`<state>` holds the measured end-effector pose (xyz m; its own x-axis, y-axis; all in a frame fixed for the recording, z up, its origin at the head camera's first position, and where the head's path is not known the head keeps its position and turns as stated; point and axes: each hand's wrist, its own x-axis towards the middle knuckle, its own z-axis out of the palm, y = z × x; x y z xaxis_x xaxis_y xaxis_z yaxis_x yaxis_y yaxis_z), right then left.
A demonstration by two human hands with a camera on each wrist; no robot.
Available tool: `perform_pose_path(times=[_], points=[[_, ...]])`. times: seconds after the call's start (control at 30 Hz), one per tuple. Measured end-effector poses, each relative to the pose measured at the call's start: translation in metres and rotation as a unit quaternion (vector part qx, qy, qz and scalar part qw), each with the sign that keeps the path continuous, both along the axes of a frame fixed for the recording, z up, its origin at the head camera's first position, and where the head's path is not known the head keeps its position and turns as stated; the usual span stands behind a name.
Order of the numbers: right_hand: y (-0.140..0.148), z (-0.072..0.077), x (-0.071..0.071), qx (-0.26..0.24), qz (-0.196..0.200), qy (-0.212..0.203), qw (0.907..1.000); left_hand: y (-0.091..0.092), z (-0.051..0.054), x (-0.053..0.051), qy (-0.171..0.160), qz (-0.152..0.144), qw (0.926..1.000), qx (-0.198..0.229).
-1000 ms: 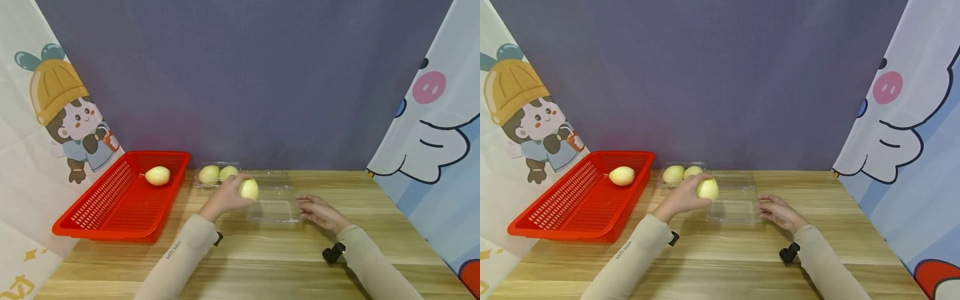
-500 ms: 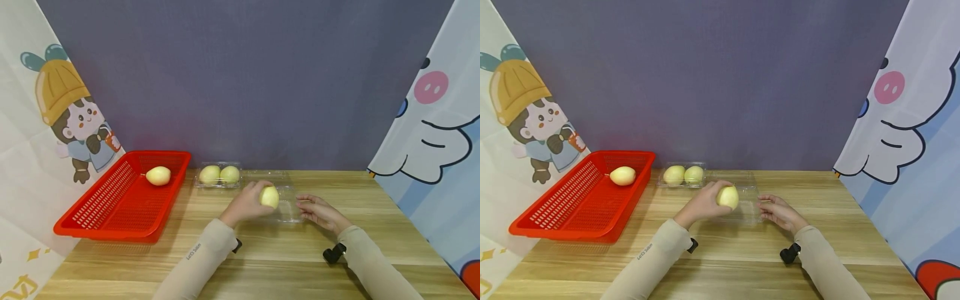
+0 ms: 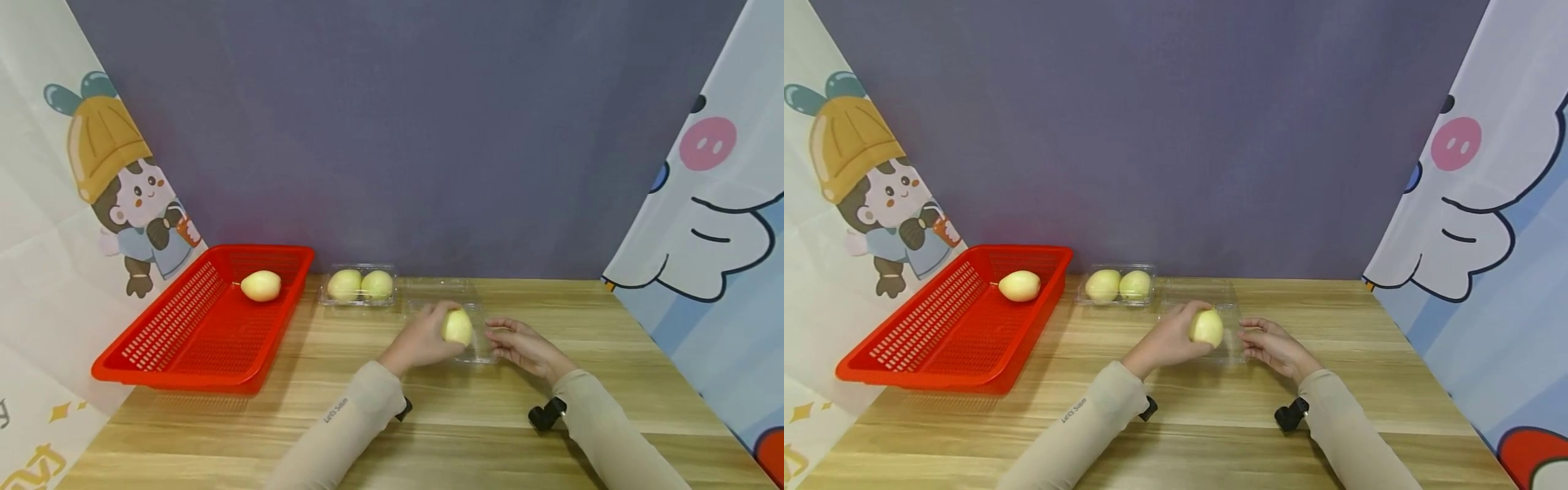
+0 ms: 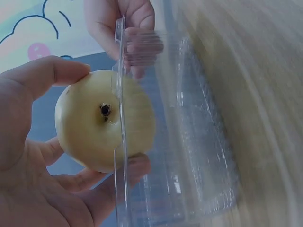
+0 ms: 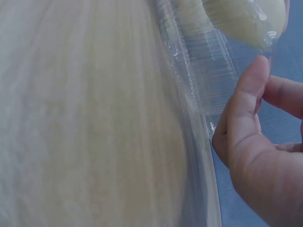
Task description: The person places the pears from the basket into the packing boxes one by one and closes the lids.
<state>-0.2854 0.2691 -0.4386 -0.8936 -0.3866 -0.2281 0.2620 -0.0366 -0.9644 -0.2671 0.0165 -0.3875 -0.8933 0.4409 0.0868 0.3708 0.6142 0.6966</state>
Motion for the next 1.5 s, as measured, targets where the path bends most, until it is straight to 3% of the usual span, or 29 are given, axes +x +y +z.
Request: perform_pose_path(times=[0.43, 0.97, 1.5], points=[[0.001, 0.002, 0.000, -0.001, -0.002, -0.004, 1.0000, 0.013, -0.009, -0.004, -0.001, -0.011, 0.9998, -0.014], [0.001, -0.001, 0.000, -0.003, -0.003, -0.007, 1.0000, 0.021, -0.021, -0.009, -0.045, -0.005, 0.9989, -0.011], [0.000, -0.001, -0.001, -0.005, -0.003, -0.006, 1.0000, 0.018, -0.015, -0.009, -0.052, -0.013, 0.9978, -0.038]])
